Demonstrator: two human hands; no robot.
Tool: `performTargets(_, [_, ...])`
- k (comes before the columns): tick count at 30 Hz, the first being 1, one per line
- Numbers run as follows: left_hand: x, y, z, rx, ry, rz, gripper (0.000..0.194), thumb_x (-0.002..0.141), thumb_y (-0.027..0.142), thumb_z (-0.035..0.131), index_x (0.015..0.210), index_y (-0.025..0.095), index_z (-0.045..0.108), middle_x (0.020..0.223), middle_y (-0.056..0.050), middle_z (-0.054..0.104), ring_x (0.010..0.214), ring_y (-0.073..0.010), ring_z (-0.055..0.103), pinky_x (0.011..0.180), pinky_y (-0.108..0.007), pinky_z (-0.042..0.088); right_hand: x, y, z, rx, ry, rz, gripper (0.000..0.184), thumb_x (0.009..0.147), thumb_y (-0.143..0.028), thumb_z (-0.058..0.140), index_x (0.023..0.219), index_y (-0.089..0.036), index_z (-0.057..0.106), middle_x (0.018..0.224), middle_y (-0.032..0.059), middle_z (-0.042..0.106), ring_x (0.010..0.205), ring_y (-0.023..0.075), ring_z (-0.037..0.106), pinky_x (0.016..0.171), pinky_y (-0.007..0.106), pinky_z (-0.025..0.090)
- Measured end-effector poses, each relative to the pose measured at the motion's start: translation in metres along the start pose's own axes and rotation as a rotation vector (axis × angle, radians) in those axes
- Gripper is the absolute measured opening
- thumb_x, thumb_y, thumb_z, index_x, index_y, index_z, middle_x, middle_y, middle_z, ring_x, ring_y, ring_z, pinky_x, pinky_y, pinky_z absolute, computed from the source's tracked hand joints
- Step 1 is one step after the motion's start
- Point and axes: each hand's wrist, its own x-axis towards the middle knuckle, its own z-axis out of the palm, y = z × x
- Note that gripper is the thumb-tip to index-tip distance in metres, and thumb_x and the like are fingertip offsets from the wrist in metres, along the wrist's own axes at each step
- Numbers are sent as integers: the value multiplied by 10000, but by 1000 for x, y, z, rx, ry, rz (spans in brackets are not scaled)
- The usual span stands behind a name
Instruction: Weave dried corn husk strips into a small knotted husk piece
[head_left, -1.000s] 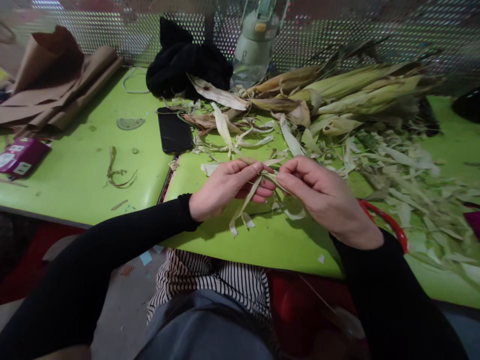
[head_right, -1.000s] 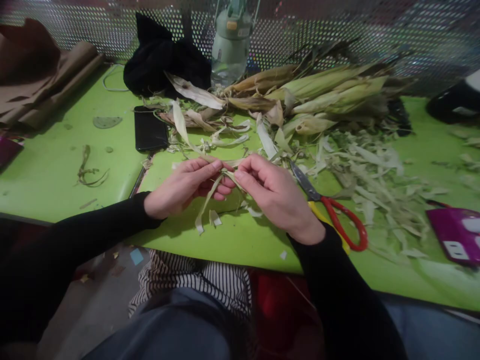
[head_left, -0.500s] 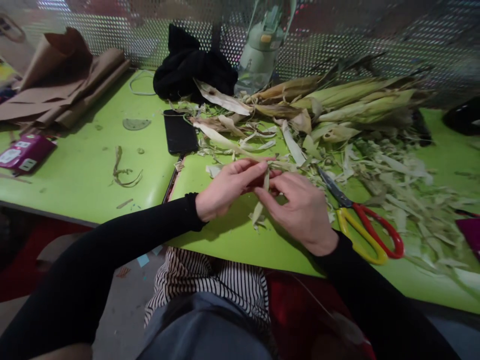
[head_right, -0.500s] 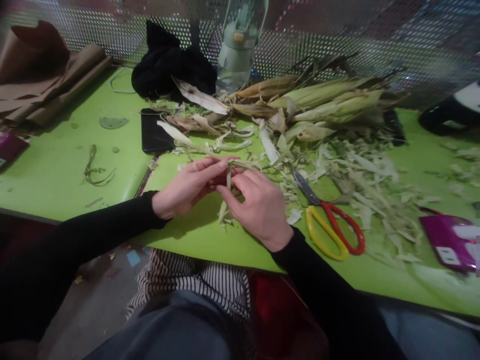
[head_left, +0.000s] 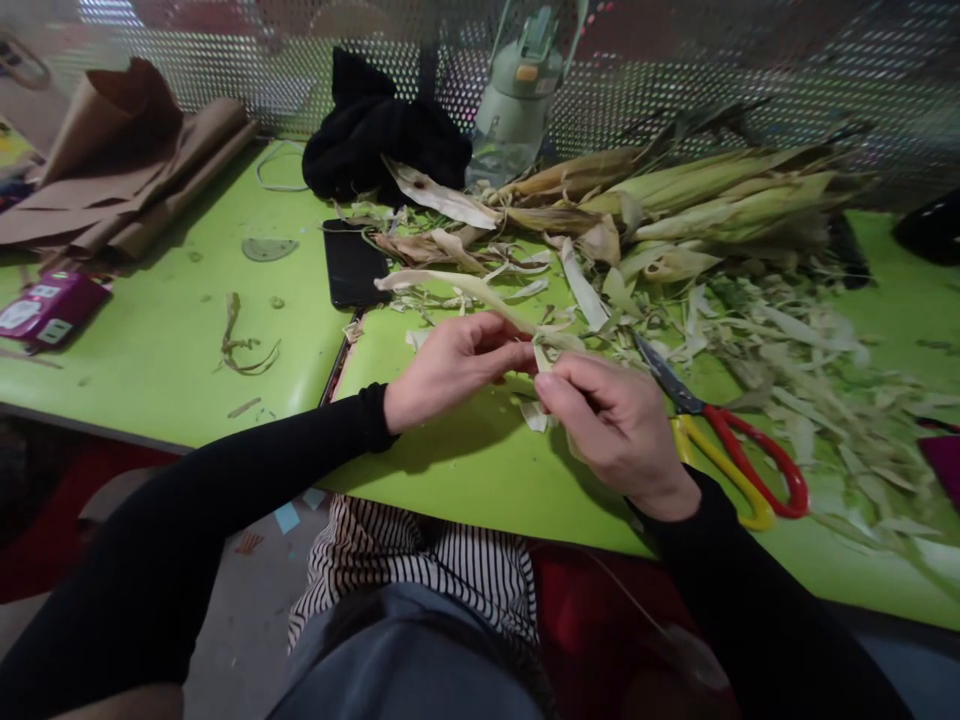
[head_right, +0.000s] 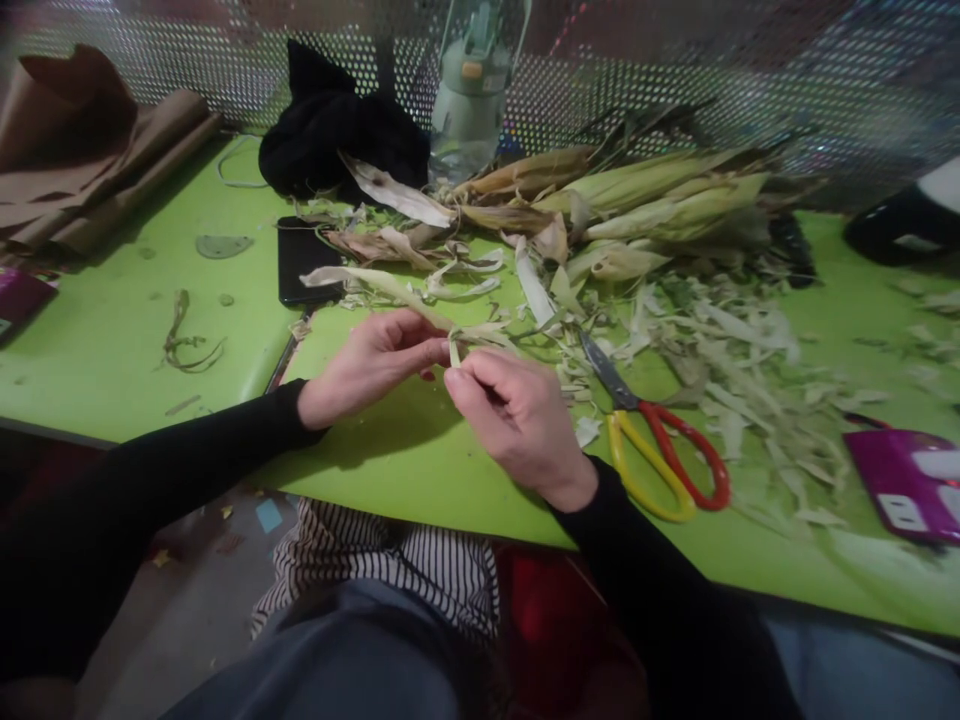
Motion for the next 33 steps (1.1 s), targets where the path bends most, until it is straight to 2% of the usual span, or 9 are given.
performTargets(8, [-7, 0, 2, -21, -35, 96, 108, 869, 217, 672, 885, 111, 654, 871, -46, 729, 847, -126, 662, 830, -249, 527, -1, -6, 2, -104, -118, -156, 361, 932, -163, 503, 617, -228, 339, 577, -44, 351, 529, 114, 348, 540, 300, 281])
performTargets(15, [-10, 5, -3, 0, -49, 57, 106, 859, 178, 660, 941, 111, 657, 906, -68, 730, 848, -138, 667, 817, -262, 527, -4, 5, 10, -153, -134, -276, 352, 944, -152, 516, 628, -225, 379, 583, -49, 383, 530, 106, 368, 522, 278, 292])
performTargets(17, [-7, 6, -4, -3, -66, 27, 71, 845, 159, 666, 904, 119, 662, 899, -57, 732, 846, -135, 672, 833, -268, 533, -5, 6, 10, -173, -96, -309, 314, 956, -181, 537, 656, -220, 455, 597, -40, 454, 543, 111, 416, 526, 273, 331])
performTargets(19, [-5, 7, -4, -18, -94, -23, 46, 840, 156, 670, 877, 129, 663, 873, -36, 730, 826, -129, 682, 821, -268, 540, -4, 6, 6, -204, 58, -329, 201, 957, -206, 568, 757, -213, 560, 678, -11, 572, 614, 131, 518, 574, 278, 408])
performTargets(21, [-3, 8, -4, -51, -107, -81, 42, 849, 155, 658, 885, 134, 662, 849, -22, 730, 817, -126, 698, 800, -264, 542, -2, 7, 0, -298, 254, -292, 33, 939, -230, 610, 933, -207, 632, 857, 53, 677, 794, 197, 624, 696, 337, 487])
performTargets(22, [-2, 9, -4, -65, -108, -108, 53, 855, 150, 649, 904, 135, 664, 845, -21, 733, 822, -128, 706, 787, -261, 540, -1, 8, -4, -349, 302, -250, 86, 932, -242, 624, 1008, -208, 644, 951, 86, 701, 893, 238, 647, 761, 381, 505])
performTargets(24, [-3, 10, -3, -79, -109, -147, 94, 862, 122, 621, 939, 133, 674, 853, -28, 743, 852, -135, 717, 770, -253, 529, 1, 10, -9, -393, 264, -157, 139, 936, -267, 630, 1066, -227, 659, 1033, 107, 721, 978, 282, 663, 826, 433, 514])
performTargets(29, [-8, 13, -4, -126, -159, -138, 152, 909, 216, 621, 1017, 128, 680, 908, -45, 735, 911, -132, 697, 789, -241, 522, 3, 15, -10, -278, 167, -61, 86, 957, -277, 625, 964, -243, 704, 900, 48, 761, 793, 226, 702, 708, 367, 519])
performTargets(33, [-7, 11, -2, -49, -158, -131, 138, 929, 256, 629, 939, 119, 639, 820, -26, 696, 751, -93, 648, 684, -214, 493, 3, 15, -10, -228, 144, 34, 121, 964, -301, 613, 910, -240, 702, 863, 36, 755, 762, 206, 688, 693, 342, 491])
